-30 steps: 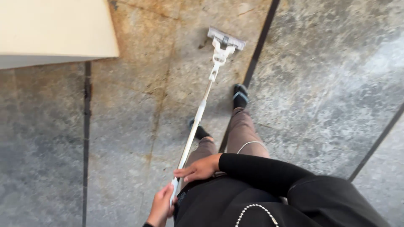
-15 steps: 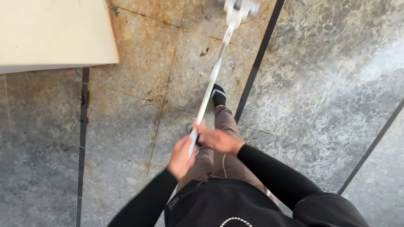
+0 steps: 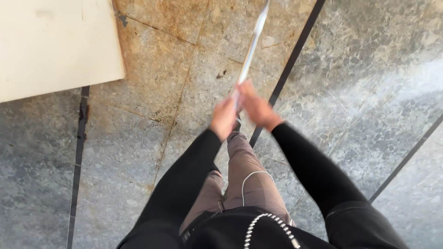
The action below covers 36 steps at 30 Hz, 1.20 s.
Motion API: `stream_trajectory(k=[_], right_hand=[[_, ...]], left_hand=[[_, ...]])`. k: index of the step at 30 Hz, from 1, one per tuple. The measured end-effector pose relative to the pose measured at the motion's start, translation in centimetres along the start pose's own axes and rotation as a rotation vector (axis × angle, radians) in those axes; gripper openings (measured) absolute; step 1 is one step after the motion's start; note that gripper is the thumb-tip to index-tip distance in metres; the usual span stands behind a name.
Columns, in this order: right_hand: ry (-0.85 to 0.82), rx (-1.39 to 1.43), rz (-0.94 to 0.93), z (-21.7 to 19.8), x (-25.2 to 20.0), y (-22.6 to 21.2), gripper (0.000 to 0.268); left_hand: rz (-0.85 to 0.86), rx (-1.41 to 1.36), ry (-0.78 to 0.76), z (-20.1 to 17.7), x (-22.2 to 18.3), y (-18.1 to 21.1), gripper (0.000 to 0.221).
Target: The recorder is mopping a tiled floor using a long-handled cleaning tool.
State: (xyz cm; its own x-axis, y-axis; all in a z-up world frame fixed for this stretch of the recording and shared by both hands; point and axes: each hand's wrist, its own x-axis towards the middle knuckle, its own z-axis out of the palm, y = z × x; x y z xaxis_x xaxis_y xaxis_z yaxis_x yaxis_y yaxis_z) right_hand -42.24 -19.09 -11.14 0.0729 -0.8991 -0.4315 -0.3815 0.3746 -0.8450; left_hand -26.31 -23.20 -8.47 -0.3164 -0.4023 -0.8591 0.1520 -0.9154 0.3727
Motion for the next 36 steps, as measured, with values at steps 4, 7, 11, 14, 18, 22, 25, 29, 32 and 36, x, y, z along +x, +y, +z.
stream_trajectory(k=[4, 7, 11, 14, 18, 22, 25, 29, 32, 36], right_hand=[[-0.203, -0.179, -0.588, 9.7, -3.9, -0.7, 0.057], [-0.768, 0.32, -0.375, 17.3, -8.0, -5.3, 0.05], [-0.945, 0.288, -0.569, 27.3, -13.6, -7.1, 0.051], [-1.207, 0.6, -0.59, 31.5, -15.3, -9.1, 0.05], [-1.087, 0.425, -0.502, 31.4, -15.0, -10.3, 0.05], [-0.562, 0.189, -0.346, 27.3, -11.9, -11.9, 0.062], [-0.242, 0.211, -0.285, 23.0, -8.2, -9.8, 0.059], [-0.04, 0.128, -0.213, 16.9, -1.5, -7.3, 0.06], [0.1, 0.153, -0.136, 11.6, 5.0, -8.1, 0.052], [0.194, 0.102, -0.116, 6.4, 10.0, -10.0, 0.048]], left_hand=[[-0.08, 0.108, 0.149, -14.1, -9.8, -5.6, 0.029], [-0.064, 0.362, 0.266, -26.0, -21.5, -13.5, 0.035], [-0.154, 0.317, 0.439, -38.4, -34.2, -26.8, 0.042], [-0.071, 0.344, 0.519, -44.2, -38.5, -31.6, 0.043], [-0.258, 0.214, 0.41, -39.2, -35.8, -20.8, 0.043], [-0.25, 0.168, 0.221, -29.2, -31.7, -8.3, 0.034], [-0.192, 0.073, 0.077, -22.0, -24.1, -1.9, 0.033], [0.035, 0.045, 0.001, -15.7, -7.8, 0.2, 0.024], [0.075, -0.011, 0.048, -10.4, 2.3, 6.0, 0.019], [-0.041, 0.068, 0.054, -6.0, 5.1, 13.6, 0.022]])
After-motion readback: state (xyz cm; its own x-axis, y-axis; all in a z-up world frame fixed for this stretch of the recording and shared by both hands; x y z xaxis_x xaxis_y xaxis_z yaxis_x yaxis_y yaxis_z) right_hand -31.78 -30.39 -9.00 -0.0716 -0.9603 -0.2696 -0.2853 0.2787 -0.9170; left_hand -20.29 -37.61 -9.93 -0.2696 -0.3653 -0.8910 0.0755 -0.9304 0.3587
